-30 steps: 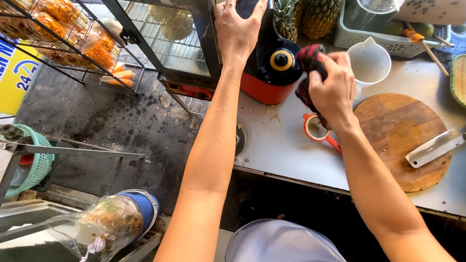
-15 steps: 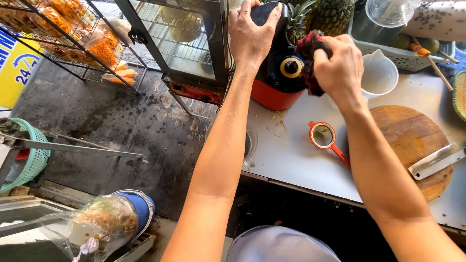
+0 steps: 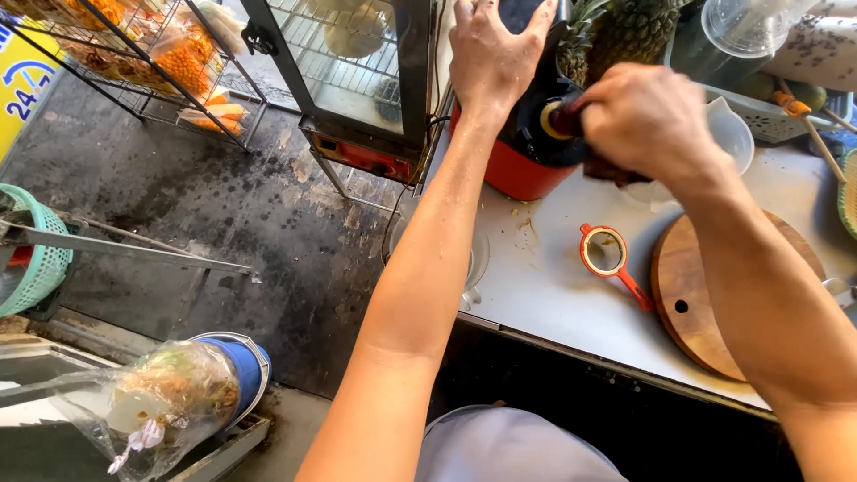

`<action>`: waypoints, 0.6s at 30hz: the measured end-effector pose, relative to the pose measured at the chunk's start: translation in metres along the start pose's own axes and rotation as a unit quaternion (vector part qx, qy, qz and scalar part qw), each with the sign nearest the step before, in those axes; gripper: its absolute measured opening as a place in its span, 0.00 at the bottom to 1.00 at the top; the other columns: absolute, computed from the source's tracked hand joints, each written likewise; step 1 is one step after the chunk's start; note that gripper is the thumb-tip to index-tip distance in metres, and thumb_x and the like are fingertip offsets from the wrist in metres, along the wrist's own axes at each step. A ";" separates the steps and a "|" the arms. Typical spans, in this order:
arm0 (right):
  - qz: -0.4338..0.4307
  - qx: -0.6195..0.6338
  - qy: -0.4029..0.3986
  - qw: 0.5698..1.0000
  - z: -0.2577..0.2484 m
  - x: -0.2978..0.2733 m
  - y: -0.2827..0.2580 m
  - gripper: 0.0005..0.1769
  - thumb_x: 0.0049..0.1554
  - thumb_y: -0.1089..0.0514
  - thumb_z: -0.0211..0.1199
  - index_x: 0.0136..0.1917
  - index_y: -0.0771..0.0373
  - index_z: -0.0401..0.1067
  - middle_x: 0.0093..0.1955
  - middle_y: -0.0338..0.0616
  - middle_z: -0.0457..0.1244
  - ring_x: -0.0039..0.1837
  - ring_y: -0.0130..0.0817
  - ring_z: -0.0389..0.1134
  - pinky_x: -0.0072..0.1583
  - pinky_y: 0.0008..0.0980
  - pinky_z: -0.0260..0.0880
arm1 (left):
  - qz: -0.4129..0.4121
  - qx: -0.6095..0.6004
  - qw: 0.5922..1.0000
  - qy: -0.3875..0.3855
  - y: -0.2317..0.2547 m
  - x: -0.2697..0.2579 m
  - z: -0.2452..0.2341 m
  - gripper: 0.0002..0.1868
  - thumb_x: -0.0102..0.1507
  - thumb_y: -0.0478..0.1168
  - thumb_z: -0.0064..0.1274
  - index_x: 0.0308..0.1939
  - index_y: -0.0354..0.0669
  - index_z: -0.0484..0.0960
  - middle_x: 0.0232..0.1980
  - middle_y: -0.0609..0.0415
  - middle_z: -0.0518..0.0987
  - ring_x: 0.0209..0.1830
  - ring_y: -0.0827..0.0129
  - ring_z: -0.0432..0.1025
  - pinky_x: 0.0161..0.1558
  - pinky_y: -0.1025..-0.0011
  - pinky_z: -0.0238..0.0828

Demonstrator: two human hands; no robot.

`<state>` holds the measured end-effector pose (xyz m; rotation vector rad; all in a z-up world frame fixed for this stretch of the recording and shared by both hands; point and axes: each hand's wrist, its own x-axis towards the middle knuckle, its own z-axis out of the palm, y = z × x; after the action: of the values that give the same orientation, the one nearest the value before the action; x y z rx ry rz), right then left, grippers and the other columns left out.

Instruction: The person wipes a red thermos and the countertop with a cloth, then unties a plastic bag of fruit. They repeatedly pick up individual fruits, wrap each in a small plastic bag, and place them into a blue basket, continuing this process for multiple items.

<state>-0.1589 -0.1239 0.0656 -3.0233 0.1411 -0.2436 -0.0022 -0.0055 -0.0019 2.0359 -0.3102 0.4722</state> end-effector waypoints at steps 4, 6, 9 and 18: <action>-0.024 0.062 0.116 0.991 0.016 0.005 0.014 0.17 0.62 0.56 0.57 0.61 0.59 0.80 0.58 0.52 0.66 0.62 0.55 0.69 0.63 0.50 0.70 | 0.003 -0.004 1.000 0.007 0.000 -0.003 0.004 0.37 0.57 0.68 0.56 0.61 0.48 0.78 0.62 0.45 0.76 0.58 0.45 0.75 0.52 0.51 0.78; 0.018 -0.062 -0.010 0.998 0.022 0.006 -0.027 0.17 0.55 0.53 0.62 0.55 0.59 0.82 0.55 0.61 0.62 0.53 0.60 0.68 0.53 0.53 0.69 | 0.007 -0.003 1.000 0.001 0.000 0.000 0.005 0.39 0.57 0.68 0.56 0.62 0.46 0.77 0.63 0.42 0.74 0.56 0.46 0.76 0.49 0.51 0.78; 0.045 -0.148 -0.001 0.988 0.058 -0.003 -0.048 0.17 0.64 0.52 0.59 0.55 0.68 0.79 0.61 0.59 0.60 0.54 0.54 0.70 0.50 0.50 0.71 | 0.005 -0.005 1.000 -0.002 0.003 -0.003 0.001 0.38 0.57 0.68 0.56 0.62 0.48 0.77 0.62 0.44 0.75 0.59 0.47 0.75 0.51 0.51 0.78; 0.155 0.013 0.002 0.988 -0.020 0.007 0.004 0.21 0.59 0.47 0.57 0.63 0.50 0.80 0.53 0.62 0.70 0.56 0.61 0.70 0.61 0.53 0.68 | 0.006 -0.015 1.000 0.006 0.002 -0.005 0.004 0.32 0.57 0.65 0.56 0.59 0.56 0.77 0.60 0.44 0.76 0.59 0.47 0.74 0.52 0.51 0.76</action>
<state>-0.1557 -0.1306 0.0857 -2.9193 0.5964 -0.2214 -0.0068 -0.0099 -0.0039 2.0030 -0.3201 0.4839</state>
